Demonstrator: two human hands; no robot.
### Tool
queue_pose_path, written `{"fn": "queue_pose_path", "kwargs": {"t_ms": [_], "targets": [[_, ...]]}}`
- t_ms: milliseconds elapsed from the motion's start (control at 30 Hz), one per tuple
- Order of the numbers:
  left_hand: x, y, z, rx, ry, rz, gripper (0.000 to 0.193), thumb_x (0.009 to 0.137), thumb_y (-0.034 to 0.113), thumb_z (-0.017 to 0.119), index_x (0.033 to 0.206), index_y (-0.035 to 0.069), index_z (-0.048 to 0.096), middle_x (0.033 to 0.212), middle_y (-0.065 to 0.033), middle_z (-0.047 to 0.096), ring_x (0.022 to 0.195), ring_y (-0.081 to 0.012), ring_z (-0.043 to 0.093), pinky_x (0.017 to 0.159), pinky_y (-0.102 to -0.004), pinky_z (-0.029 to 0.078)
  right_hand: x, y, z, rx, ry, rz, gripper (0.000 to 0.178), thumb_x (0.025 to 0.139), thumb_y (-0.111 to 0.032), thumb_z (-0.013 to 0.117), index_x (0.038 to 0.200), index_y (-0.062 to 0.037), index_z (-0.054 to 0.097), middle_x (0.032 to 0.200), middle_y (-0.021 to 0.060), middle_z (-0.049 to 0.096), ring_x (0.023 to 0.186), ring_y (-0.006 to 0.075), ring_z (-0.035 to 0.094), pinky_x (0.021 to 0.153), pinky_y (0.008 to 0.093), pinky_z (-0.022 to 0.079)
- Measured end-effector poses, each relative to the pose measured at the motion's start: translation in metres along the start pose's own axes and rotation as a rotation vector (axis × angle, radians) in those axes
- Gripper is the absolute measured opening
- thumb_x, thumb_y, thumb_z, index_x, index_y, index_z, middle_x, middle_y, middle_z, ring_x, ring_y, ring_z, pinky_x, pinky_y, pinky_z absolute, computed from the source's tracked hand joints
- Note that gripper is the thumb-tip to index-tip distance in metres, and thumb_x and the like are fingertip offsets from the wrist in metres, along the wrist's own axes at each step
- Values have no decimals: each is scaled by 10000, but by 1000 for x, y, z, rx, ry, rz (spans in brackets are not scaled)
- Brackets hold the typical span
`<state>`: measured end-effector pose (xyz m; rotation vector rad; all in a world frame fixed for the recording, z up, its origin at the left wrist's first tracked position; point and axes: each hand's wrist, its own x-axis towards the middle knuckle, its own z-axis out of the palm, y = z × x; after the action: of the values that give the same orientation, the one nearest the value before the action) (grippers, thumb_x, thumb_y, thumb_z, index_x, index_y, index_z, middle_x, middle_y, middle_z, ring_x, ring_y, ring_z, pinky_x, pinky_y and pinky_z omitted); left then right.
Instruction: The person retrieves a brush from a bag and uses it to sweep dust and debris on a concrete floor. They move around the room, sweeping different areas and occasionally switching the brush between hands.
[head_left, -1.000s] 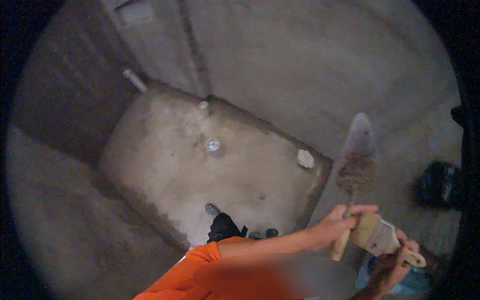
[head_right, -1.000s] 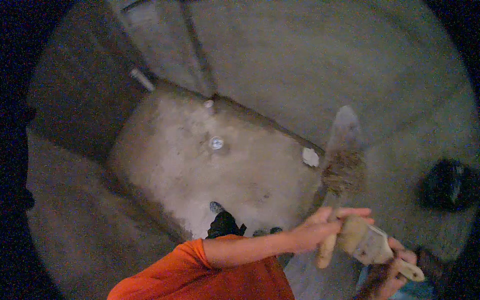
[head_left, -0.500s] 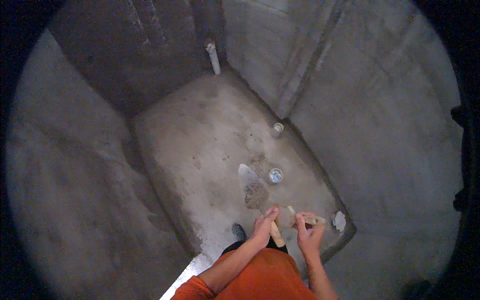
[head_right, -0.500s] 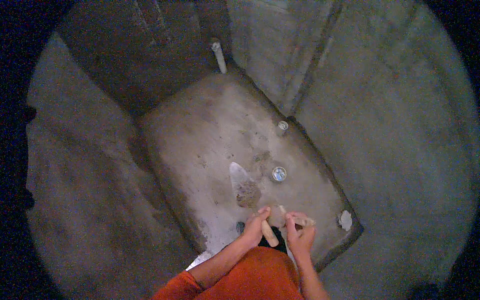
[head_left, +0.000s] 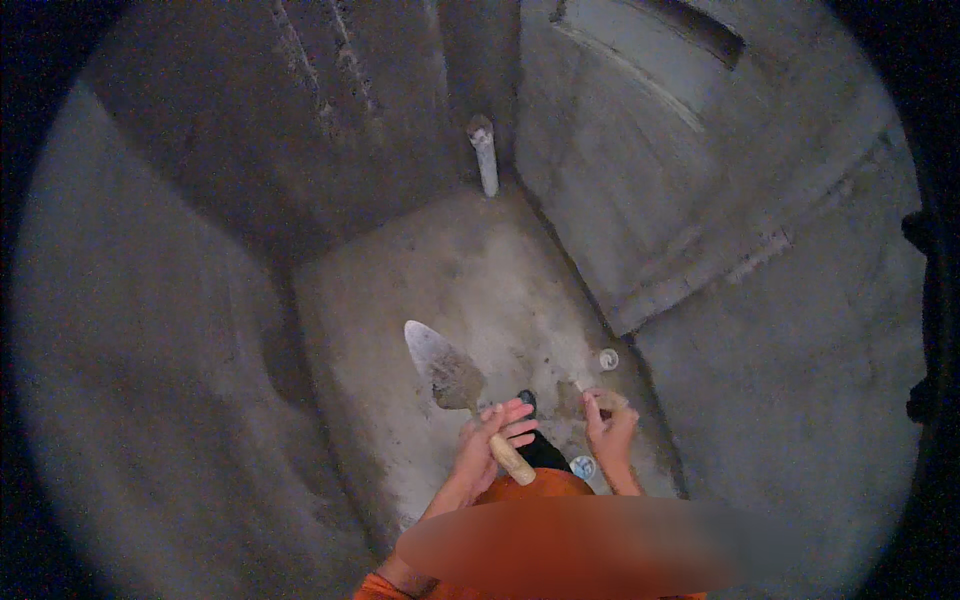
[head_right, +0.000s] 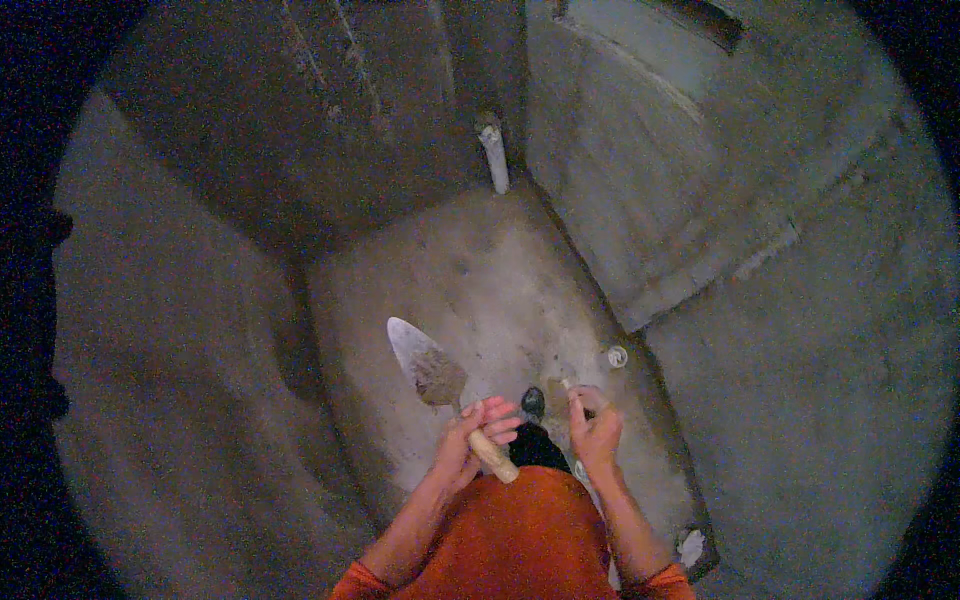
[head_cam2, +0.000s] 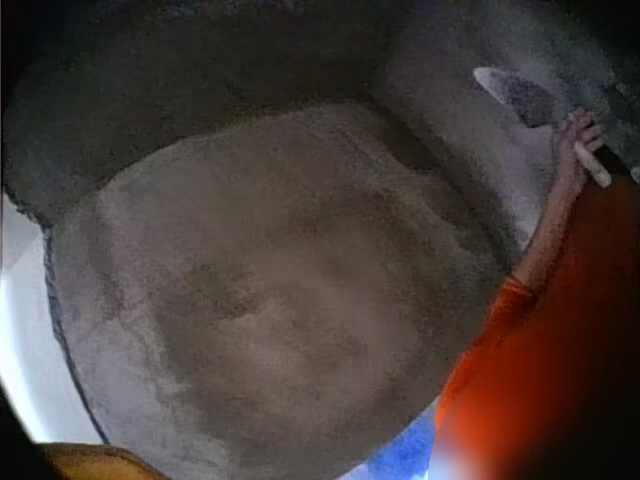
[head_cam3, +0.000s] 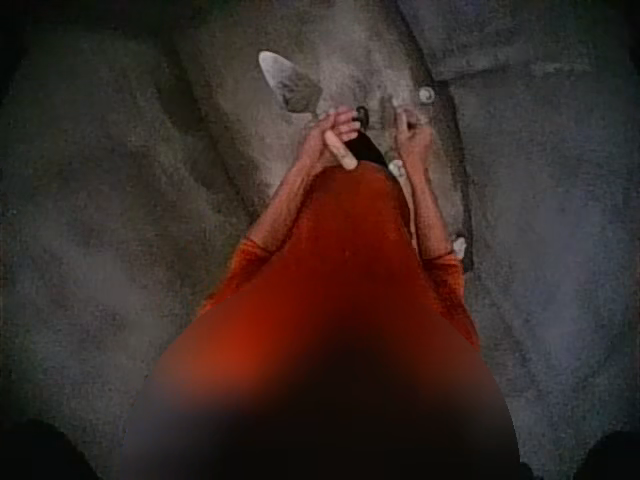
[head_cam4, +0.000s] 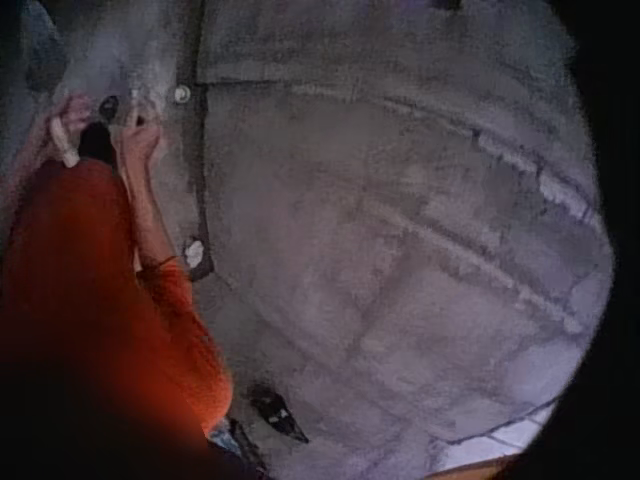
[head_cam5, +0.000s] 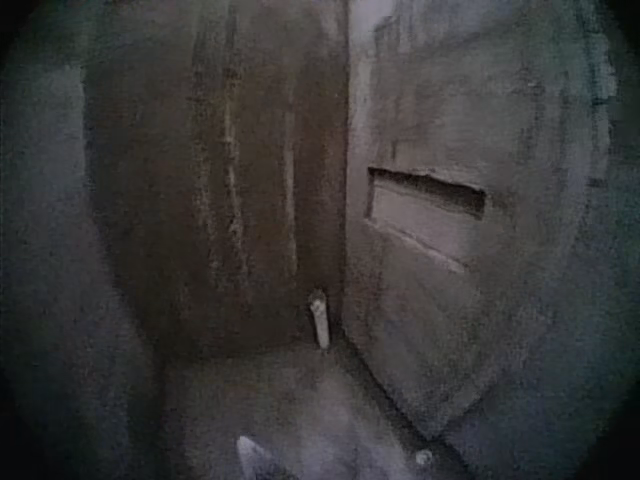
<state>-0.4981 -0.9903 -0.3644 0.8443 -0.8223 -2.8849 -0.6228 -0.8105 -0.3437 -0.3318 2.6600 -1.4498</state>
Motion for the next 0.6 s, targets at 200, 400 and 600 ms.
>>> {"fn": "queue_pose_path", "kwargs": {"t_ms": [200,400,600], "targets": [[91,141,-37,185,459,123,332,977,166,618,1276,23,608,1069,-99,672,678,-180,653,584,-306,546,187,-22,88,229,-447,156,146,918,-137,702,1008,-22,704,812,47,684,684,139,659,608,297,566],[224,248,-134,259,692,110,219,914,139,660,1074,-10,665,752,-67,639,515,-159,588,487,-290,485,326,-28,263,166,-928,297,256,885,-137,750,1117,-44,694,915,62,691,783,140,661,619,306,577],[323,280,-339,806,804,45,314,801,289,820,823,78,589,656,-43,600,452,-153,536,436,-313,442,426,4,385,179,-640,515,268,882,-136,736,1131,-45,693,908,76,688,770,153,661,608,300,572]]}}
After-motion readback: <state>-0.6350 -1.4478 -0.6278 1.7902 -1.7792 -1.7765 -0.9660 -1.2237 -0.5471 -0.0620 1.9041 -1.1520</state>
